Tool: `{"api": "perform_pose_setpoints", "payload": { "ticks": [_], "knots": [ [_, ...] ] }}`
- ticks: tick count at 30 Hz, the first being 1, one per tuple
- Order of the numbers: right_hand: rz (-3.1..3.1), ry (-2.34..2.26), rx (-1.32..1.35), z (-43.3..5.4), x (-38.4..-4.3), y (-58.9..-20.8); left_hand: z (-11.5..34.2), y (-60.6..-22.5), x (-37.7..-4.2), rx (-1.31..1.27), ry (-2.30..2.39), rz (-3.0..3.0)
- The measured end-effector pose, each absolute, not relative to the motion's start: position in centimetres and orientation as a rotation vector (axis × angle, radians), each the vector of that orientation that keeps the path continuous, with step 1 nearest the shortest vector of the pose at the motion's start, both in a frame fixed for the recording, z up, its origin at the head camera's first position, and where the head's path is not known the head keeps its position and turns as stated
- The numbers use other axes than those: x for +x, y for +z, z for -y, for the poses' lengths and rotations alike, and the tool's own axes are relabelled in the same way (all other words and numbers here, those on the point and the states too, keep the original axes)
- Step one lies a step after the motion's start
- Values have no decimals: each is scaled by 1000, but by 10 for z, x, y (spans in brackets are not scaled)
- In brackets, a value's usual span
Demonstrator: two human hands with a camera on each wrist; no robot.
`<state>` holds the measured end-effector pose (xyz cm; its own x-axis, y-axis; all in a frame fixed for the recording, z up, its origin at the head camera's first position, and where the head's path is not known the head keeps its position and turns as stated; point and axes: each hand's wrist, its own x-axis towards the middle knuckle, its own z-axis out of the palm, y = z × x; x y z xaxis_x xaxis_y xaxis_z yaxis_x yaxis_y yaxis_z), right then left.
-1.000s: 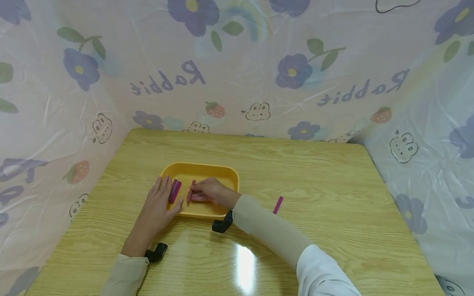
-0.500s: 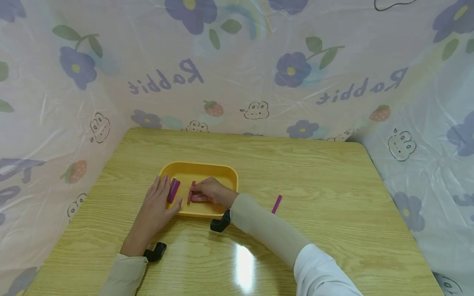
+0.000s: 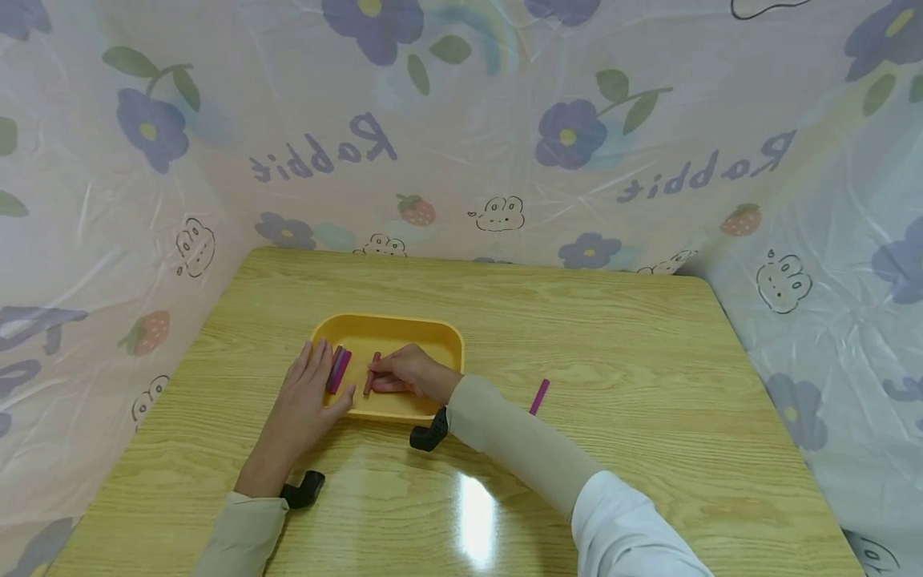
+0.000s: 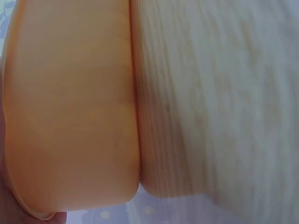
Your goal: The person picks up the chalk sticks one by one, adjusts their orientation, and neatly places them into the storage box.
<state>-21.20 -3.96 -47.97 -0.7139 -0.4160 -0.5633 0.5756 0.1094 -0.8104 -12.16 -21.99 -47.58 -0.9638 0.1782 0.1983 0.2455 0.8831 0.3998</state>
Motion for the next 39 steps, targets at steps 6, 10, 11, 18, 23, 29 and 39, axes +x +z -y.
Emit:
{"api": "perform_pose_setpoints", "payload": {
  "ticks": [6, 10, 11, 18, 23, 29, 39],
  "knots": [
    [-1649, -1702, 142, 39, -211, -477, 220, -476, -122, -328, -638, 2895],
    [-1649, -1707, 149, 39, -211, -477, 220, -476, -122, -324, -637, 2897],
    [-1645, -1712, 152, 40, -211, -477, 220, -476, -122, -323, -638, 2896],
    [-1626, -1746, 190, 41, -210, -477, 219, -476, -122, -321, -633, 2892],
    [-1633, -1748, 206, 40, -209, -477, 219, -477, -123, -324, -637, 2877],
    [-1645, -1741, 200, 40, -209, -476, 219, -477, -123, -322, -644, 2894],
    [-1639, -1728, 188, 39, -210, -476, 218, -475, -122, -324, -639, 2874]
  ]
}}
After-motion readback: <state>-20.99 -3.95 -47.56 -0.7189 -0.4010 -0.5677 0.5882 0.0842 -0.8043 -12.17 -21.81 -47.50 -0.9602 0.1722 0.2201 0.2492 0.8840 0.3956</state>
